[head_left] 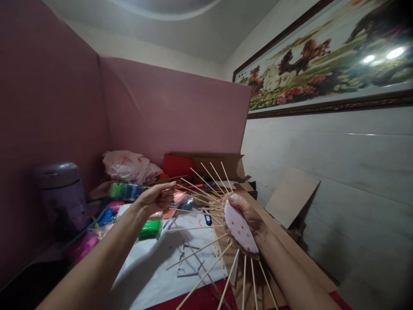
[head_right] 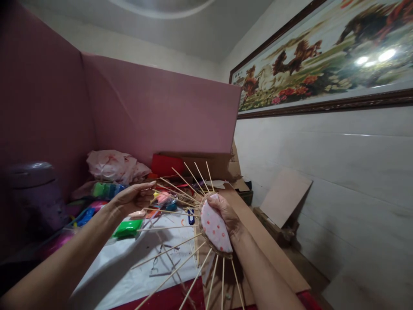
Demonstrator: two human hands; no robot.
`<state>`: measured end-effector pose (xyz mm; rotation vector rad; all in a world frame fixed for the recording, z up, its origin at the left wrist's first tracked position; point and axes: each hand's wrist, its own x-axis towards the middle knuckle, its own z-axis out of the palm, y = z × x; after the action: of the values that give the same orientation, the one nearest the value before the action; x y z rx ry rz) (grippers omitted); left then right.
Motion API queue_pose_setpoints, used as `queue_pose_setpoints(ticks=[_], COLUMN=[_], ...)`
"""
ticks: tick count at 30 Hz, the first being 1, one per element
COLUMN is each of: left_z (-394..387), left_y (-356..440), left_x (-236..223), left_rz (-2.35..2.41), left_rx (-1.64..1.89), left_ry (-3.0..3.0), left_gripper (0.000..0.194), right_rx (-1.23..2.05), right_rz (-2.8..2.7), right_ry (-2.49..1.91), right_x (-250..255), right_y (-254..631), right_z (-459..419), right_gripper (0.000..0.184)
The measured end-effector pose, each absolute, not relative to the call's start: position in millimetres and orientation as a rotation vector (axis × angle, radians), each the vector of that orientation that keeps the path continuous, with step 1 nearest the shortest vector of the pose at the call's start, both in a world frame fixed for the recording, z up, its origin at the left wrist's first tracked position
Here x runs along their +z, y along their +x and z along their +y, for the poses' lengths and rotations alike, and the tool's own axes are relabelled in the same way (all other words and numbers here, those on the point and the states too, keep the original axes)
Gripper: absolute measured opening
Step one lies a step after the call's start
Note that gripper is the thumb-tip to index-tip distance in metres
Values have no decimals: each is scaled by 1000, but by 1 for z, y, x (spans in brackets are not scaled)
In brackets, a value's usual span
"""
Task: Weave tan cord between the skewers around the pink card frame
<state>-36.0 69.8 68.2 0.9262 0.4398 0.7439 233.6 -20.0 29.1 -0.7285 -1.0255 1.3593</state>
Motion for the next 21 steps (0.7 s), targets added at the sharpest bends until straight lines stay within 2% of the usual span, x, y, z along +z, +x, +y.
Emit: queue_pose_setpoints(ticks=[12,21], left_z=[66,72], left_y=[-44,-47], left_x=[82,60], left_rz=[615,778], left_rx=[893,517], left_ry=[1297,1565], left_gripper=[30,19], right_rx=[1342,1258], right_rz=[-1058,-894], right_ry=[-793,-688], right_x=[24,28], right_y=[236,231], right_z=[-14,-24], right_gripper=[18,14])
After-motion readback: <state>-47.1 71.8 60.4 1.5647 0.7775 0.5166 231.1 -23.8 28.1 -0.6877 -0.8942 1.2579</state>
